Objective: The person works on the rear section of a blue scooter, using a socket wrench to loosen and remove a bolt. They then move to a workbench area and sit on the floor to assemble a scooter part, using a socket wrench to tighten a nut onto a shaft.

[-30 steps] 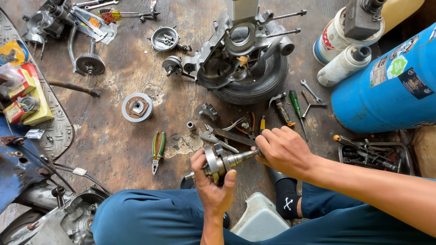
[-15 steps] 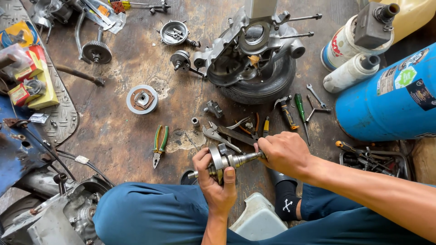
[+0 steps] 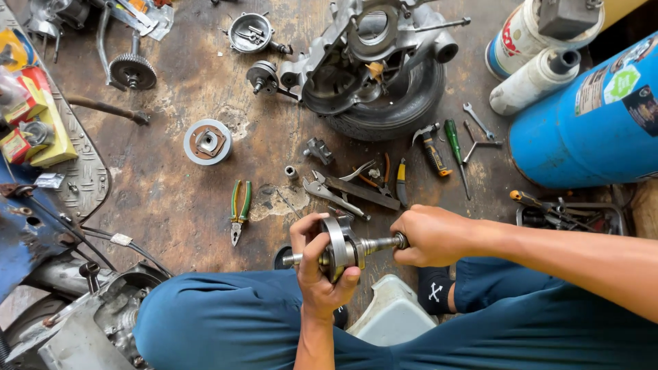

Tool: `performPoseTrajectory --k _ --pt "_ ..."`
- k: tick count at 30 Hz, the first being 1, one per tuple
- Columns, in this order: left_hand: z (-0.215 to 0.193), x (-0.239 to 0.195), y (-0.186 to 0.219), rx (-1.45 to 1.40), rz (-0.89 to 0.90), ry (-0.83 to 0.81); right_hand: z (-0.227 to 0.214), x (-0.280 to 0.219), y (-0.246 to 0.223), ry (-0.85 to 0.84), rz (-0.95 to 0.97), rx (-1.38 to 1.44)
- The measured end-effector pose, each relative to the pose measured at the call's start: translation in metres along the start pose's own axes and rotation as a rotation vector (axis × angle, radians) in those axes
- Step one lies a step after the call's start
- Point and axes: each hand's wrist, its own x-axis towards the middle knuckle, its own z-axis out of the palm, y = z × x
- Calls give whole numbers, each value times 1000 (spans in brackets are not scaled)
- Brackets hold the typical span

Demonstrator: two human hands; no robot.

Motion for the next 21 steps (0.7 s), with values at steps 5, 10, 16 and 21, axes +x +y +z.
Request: performPoseTrajectory --k 5,10,16,21 --pt "2 -3 1 -12 43 -81 1 -1 17 -263 16 152" --pt "5 -10 2 2 47 -120 4 4 32 -642 79 556" --pt "21 -8 -7 29 -105 -6 -25 -1 31 -182 -67 27" --pt "25 -13 -23 -508 -456 136 -60 -25 33 -43 -35 -164"
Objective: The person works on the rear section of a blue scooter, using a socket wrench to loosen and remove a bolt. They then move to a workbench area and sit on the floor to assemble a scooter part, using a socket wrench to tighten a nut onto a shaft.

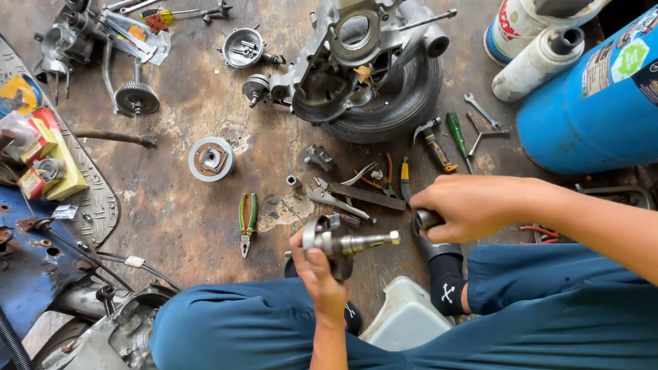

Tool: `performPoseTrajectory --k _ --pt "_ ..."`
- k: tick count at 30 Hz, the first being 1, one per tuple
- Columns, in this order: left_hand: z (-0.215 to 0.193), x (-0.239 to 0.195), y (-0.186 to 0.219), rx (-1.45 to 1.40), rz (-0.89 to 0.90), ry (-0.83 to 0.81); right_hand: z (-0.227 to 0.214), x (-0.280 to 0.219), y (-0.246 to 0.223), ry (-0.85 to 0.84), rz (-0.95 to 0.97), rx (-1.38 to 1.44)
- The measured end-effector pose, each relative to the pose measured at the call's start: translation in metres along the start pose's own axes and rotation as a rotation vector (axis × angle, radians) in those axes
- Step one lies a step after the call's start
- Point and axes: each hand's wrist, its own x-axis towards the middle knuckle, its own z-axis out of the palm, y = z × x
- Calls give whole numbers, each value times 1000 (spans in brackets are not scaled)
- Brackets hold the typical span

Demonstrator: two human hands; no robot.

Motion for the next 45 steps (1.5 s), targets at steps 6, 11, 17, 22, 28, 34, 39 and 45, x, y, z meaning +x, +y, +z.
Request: performPoseTrajectory --k 6,11,17,22,28,34,39,45 --pt "-7 1 -11 -733 -313 89 5 -19 -23 254 -201 -69" --pt "0 3 -3 -751 -351 106 15 -23 -45 405 -366 -102" --pt "-5 0 -10 -862 -433 77 24 -23 -48 470 -430 -149" --pt "-3 1 -6 -873 -443 99 26 -19 -47 486 -420 -169" --pt "3 2 3 -553 -210 100 31 -1 -41 769 -318 -523" --pt "1 6 15 -151 1 100 39 12 -35 763 -377 -549" --pt "-3 3 15 140 3 190 41 17 -41 780 -371 -602" --pt "0 -3 26 380 36 226 65 35 -43 858 -251 -611"
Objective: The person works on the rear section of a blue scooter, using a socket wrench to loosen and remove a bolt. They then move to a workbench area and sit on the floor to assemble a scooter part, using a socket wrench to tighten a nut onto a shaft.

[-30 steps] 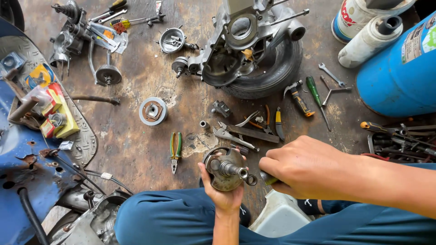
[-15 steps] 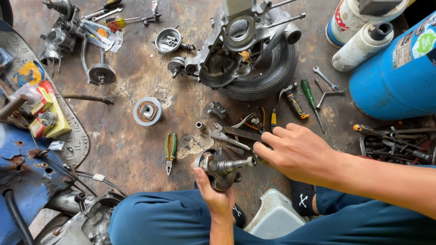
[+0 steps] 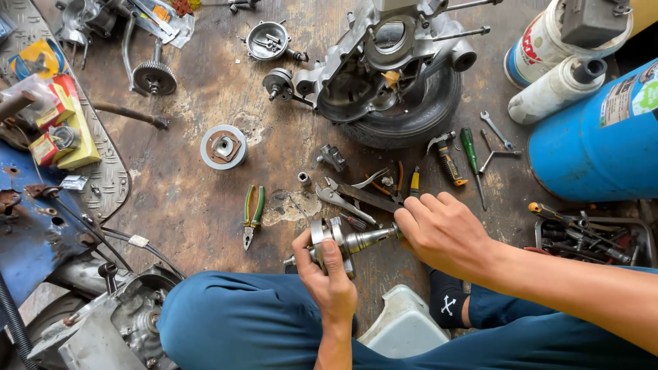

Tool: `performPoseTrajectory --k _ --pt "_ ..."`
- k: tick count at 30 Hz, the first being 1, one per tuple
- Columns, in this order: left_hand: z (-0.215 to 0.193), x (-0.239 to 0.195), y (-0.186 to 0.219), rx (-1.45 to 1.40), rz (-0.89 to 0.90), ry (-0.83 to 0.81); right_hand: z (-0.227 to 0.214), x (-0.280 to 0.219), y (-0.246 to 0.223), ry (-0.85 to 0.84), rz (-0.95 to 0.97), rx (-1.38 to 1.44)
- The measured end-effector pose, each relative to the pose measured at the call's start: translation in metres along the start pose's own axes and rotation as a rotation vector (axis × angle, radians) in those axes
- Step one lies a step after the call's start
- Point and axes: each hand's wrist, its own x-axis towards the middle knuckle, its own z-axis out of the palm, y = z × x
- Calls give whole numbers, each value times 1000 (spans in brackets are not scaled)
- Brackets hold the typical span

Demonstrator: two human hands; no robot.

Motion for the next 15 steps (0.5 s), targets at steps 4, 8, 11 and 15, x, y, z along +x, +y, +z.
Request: performPoseTrajectory --k 4,8,11,15 --pt "4 -1 14 46 64 -6 20 -2 2 41 22 83" --pt "1 1 7 90 217 -36 30 -7 2 -78 84 154" --pt "-3 6 -5 129 322 -96 40 -17 3 -268 174 244" --pt "-9 4 -7 174 407 -185 31 -17 4 -604 255 591"
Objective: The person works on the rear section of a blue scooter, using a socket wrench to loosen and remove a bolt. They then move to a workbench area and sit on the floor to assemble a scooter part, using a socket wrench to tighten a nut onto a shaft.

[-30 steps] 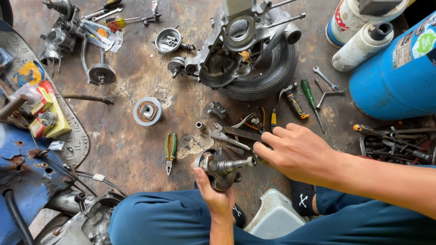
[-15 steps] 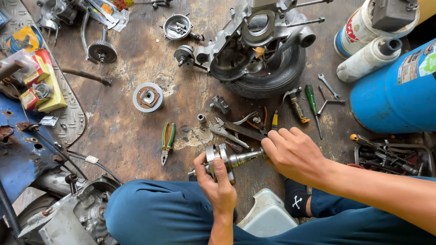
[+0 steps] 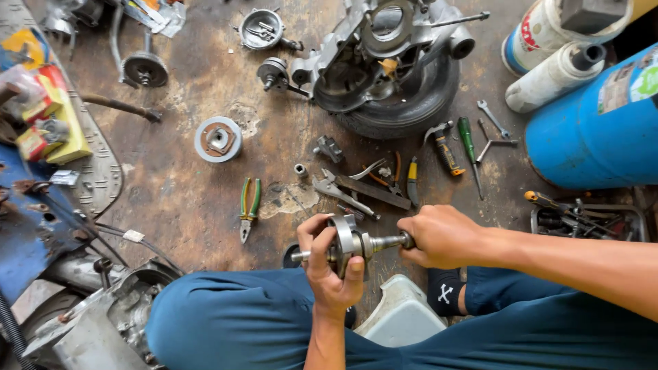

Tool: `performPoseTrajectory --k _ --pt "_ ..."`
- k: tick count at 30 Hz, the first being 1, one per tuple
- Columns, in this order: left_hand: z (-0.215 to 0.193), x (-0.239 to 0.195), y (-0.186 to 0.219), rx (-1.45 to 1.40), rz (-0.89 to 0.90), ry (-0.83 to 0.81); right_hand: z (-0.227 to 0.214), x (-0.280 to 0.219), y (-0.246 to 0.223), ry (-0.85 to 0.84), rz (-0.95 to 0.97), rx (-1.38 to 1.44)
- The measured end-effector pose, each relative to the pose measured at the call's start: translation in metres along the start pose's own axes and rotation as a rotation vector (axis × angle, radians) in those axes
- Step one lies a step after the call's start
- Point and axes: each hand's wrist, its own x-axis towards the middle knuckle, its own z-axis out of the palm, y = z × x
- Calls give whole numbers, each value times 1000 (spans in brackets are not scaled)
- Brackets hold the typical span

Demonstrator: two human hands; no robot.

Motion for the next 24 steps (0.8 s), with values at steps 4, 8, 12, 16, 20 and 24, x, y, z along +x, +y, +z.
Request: performPoseTrajectory --k 4,8,12,16,20,24 --pt "-4 3 7 -17 102 -84 -5 -11 -4 -139 27 244" --pt "-12 0 16 -119 209 -251 0 -25 5 -678 112 697" --pt "-12 -5 23 -206 204 -281 24 -33 20 -1084 163 1120" --pt "-5 -1 22 -100 175 -188 -14 -22 10 -815 121 1052" --pt "4 0 18 -56 85 -84 -32 -21 1 -140 -159 416" --pt "12 -2 20 -17 1 -22 -17 -26 3 243 -328 10"
